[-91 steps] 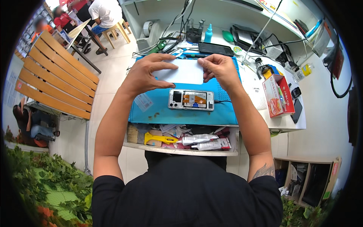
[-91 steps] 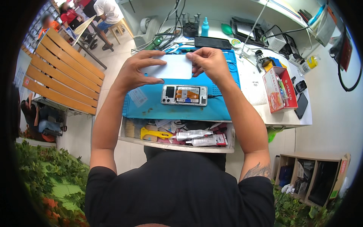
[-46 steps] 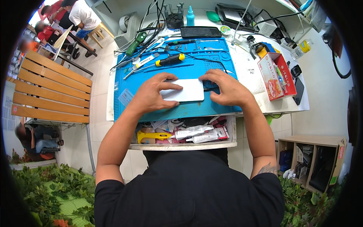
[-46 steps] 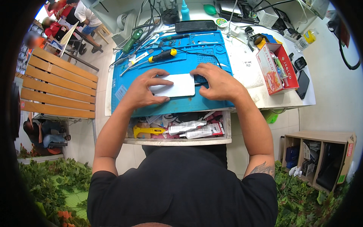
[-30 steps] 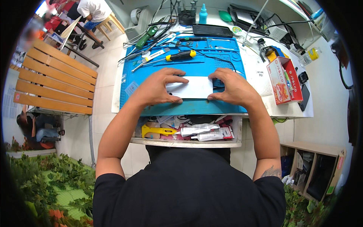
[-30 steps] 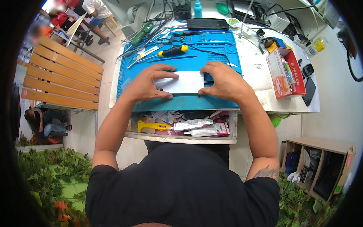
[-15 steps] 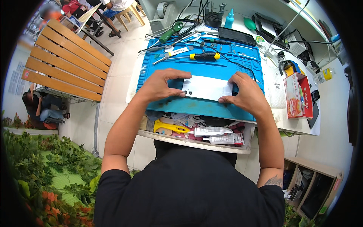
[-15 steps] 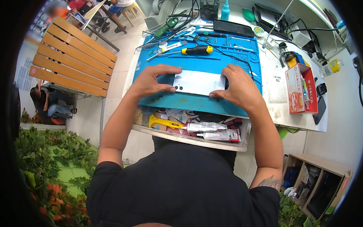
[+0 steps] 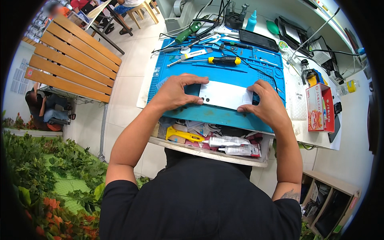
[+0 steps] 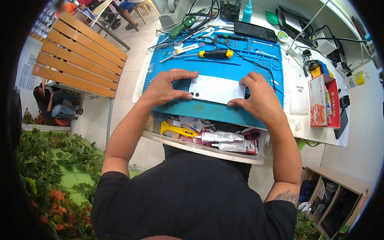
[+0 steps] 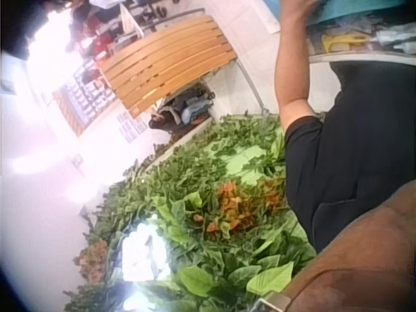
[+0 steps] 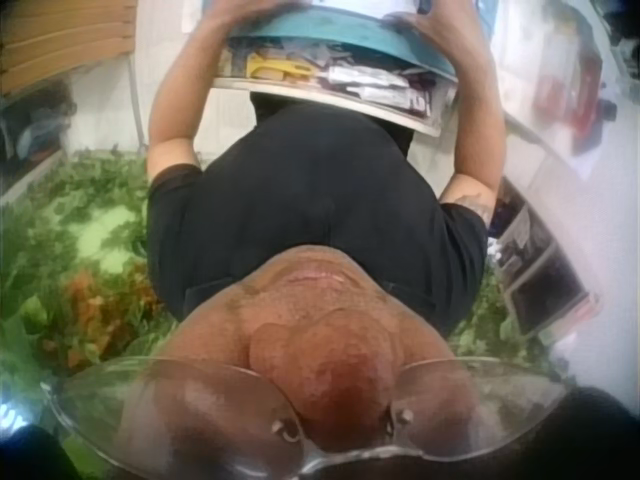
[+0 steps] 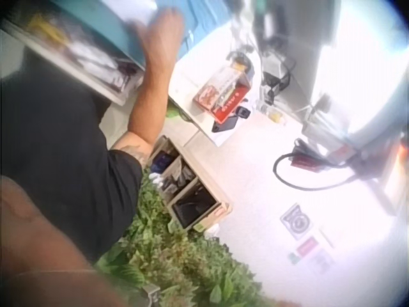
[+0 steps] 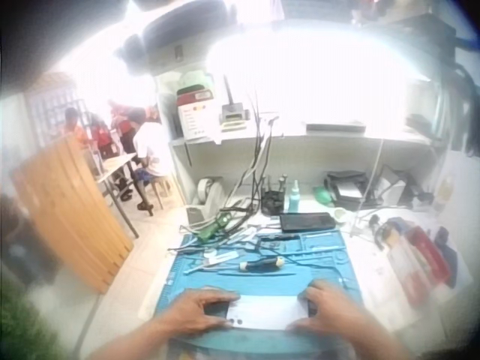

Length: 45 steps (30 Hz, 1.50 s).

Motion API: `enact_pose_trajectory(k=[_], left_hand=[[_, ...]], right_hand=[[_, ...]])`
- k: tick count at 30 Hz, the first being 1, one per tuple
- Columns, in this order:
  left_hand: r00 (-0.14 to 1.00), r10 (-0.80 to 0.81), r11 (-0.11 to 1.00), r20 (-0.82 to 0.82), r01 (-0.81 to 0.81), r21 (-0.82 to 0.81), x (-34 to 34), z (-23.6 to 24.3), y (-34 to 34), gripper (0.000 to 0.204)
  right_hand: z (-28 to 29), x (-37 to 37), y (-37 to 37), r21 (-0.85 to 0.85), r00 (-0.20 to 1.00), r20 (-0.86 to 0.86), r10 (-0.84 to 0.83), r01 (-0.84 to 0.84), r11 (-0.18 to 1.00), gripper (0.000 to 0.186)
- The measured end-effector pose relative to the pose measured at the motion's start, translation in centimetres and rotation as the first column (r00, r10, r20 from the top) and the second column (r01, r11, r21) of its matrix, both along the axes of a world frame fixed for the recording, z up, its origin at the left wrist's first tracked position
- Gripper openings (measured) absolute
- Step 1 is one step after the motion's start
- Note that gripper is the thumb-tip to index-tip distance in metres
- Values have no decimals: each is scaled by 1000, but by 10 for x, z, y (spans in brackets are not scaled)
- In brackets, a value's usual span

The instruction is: The person applies adhesive from a tube to the internal frame of a mobile phone, presses a back panel onto the frame, and wipes the device with a cloth and liquid.

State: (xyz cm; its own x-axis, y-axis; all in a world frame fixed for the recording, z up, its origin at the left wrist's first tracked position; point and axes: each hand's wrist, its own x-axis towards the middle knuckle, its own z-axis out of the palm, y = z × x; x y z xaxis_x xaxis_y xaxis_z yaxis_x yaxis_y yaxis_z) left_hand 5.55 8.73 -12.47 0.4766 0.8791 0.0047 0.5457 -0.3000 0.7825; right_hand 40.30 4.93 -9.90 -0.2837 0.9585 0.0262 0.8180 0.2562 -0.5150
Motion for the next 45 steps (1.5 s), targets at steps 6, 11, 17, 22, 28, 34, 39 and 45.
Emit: enact_pose_trajectory(k=[6, 11, 17, 22, 28, 34, 39, 45], left_hand=[[1000, -19, 999, -14, 19, 35, 2, 3, 1, 72], [999, -2, 1000, -50, 1, -10, 2, 5, 6, 73], [987, -160, 974, 17, 156, 163, -8, -1, 14, 60], [956, -286, 906, -58, 290, 310, -26, -20, -4, 41], [940, -287, 854, -183, 338, 396, -17, -8, -27, 41], [858, -136, 812, -495, 383, 441, 24, -5, -62, 98], [849, -25, 813, -528, 325, 484, 54, 1, -59, 120], [788, 4, 873, -615, 297, 386, 72, 4, -53, 144]], right_hand=[[-1, -3, 2, 208, 910, 125, 395, -413, 887, 54], [10, -20, 9, 39, 764, 206, 611, -631, 775, 72], [5, -25, 9, 9, 694, 318, 647, -684, 729, 69], [4, -25, 9, -19, 706, 300, 642, -668, 744, 66], [3, -24, 8, -23, 713, 269, 648, -668, 744, 67], [-9, -17, 3, 23, 752, 157, 640, -651, 759, 72], [-23, -16, -6, 80, 785, 101, 612, -619, 781, 80], [-39, -13, -18, 185, 838, 19, 546, -540, 821, 68]])
